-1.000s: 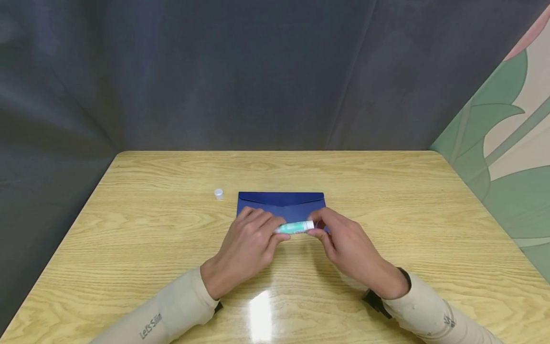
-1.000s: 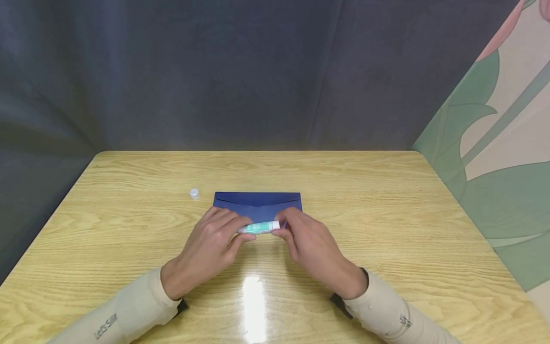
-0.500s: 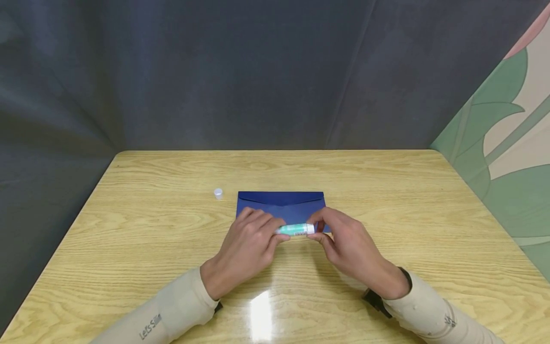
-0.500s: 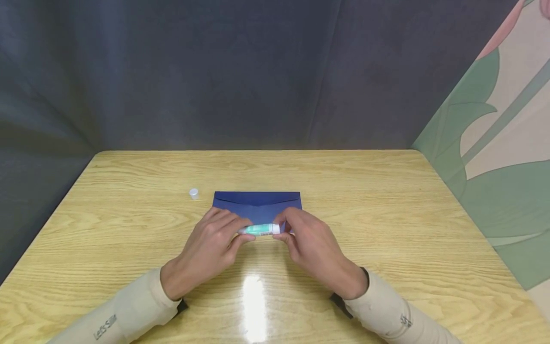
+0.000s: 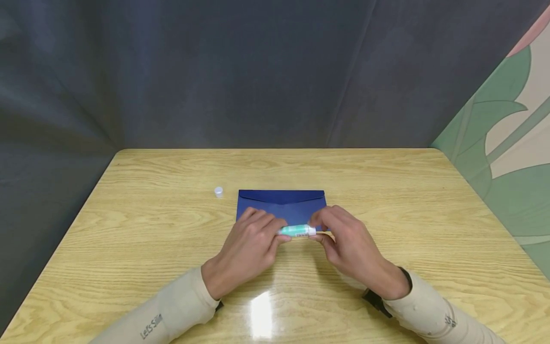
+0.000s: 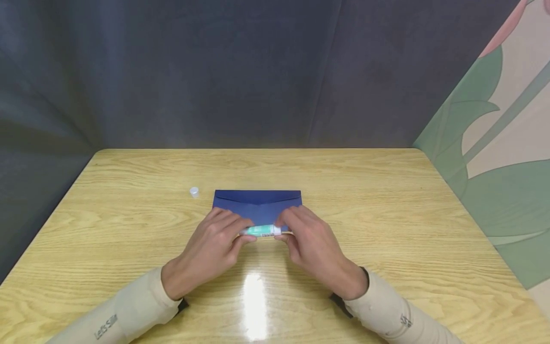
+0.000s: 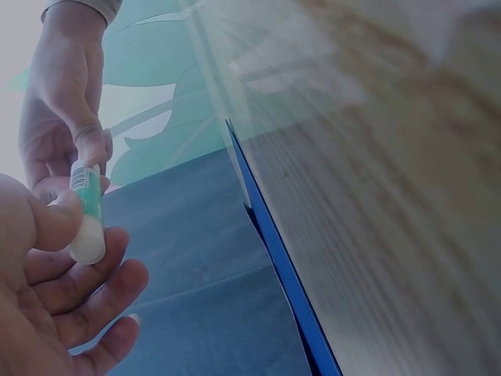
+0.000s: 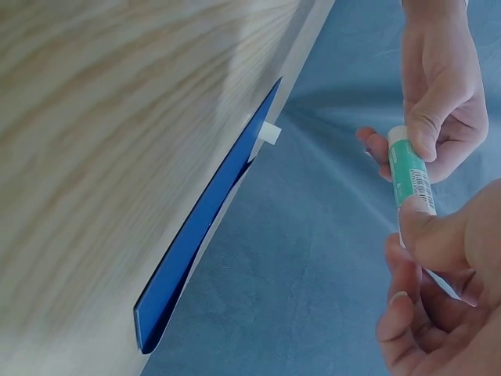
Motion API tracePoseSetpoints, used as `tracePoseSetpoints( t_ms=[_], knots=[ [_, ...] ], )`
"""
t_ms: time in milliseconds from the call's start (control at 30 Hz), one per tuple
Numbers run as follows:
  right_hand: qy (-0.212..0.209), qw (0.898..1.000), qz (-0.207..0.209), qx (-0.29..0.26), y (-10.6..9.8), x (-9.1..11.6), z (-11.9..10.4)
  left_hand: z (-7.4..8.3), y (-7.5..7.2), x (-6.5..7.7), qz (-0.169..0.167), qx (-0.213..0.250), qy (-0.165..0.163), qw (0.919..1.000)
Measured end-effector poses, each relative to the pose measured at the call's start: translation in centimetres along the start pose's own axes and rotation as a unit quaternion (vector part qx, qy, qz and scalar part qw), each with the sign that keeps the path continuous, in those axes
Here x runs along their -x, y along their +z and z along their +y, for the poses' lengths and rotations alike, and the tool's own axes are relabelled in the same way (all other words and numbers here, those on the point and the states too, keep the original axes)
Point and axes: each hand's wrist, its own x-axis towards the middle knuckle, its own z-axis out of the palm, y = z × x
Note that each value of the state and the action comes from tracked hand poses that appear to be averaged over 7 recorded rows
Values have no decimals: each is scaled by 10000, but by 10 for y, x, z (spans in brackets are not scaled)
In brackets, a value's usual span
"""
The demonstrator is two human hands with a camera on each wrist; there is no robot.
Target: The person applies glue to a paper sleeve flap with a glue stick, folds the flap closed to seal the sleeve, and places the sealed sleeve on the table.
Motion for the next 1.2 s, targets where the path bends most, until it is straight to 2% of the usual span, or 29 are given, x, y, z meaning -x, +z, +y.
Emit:
tracePoseSetpoints(
  t_ms=[800,1033,1200],
  knots=[
    [134,9998,-111,138,-1,1,0,-1,0,-3,-54,297,-202,9993],
    [350,9978,-568,36,-2,0,-2,-2,-1,-3,-37,387,-98,9992],
    [269,9964,-796,-61,-2,0,-5,-4,-1,-2,2,537,80,9985]
  ],
)
